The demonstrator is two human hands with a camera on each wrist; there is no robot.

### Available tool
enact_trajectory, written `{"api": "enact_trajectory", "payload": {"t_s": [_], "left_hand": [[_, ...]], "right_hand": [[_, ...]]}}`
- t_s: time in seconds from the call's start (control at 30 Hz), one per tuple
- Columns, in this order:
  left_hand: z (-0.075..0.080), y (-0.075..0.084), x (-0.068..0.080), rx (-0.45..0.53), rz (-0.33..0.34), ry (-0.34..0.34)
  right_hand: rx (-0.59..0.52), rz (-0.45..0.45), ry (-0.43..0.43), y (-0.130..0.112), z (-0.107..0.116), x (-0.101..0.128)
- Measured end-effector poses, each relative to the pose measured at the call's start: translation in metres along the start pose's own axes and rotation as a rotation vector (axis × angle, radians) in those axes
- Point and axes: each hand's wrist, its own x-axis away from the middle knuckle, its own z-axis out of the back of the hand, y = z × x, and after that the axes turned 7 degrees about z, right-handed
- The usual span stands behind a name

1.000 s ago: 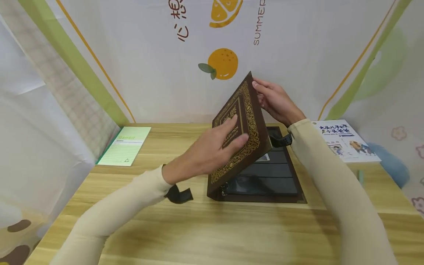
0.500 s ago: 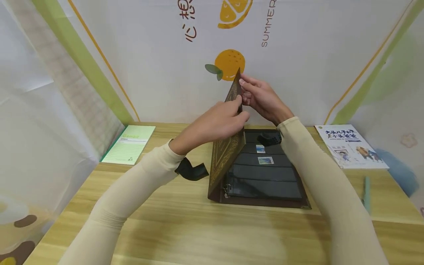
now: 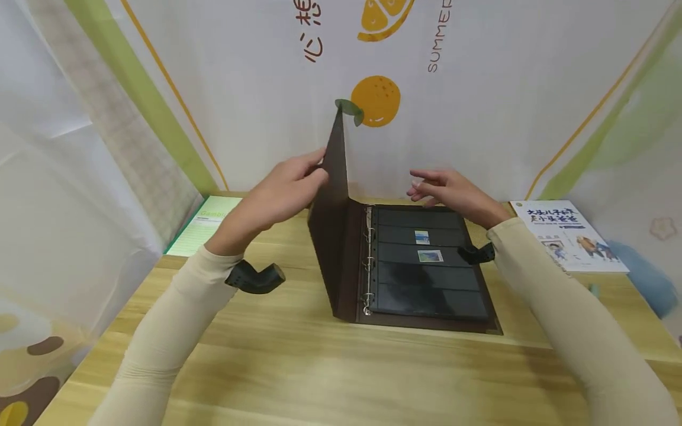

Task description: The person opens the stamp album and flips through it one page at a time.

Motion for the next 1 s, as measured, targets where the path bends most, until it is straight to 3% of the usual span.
{"api": "enact_trajectory", "payload": {"t_s": [0.17, 0.3, 0.43, 0.6, 0.77, 0.9, 1.0], "left_hand": [[0.026, -0.033, 0.016, 0.022, 0.096, 0.015], [0.051, -0.063, 0.034, -0.007, 0.153, 0.014], [0.072, -0.089, 0.056, -0.080, 0.208, 0.024], [0.084, -0.122, 0.078, -0.218, 0.256, 0.057], [0.070, -0.159, 0.091, -0.456, 0.241, 0.109], [0.039, -0.180, 0.093, -0.621, 0.215, 0.110], [0.014, -0.188, 0.091, -0.687, 0.209, 0.097]], "right_hand": [[0.298, -0.034, -0.095, 0.040, 0.001, 0.028], [0.475, 0.041, -0.144, 0.067, -0.008, 0.044], [0.483, 0.093, -0.167, 0.081, -0.019, 0.054], [0.473, 0.073, -0.200, 0.091, -0.033, 0.060], [0.472, 0.056, -0.223, 0.095, -0.041, 0.064], [0.455, 0.027, -0.240, 0.097, -0.041, 0.073], [0.446, 0.002, -0.231, 0.097, -0.039, 0.081]]}}
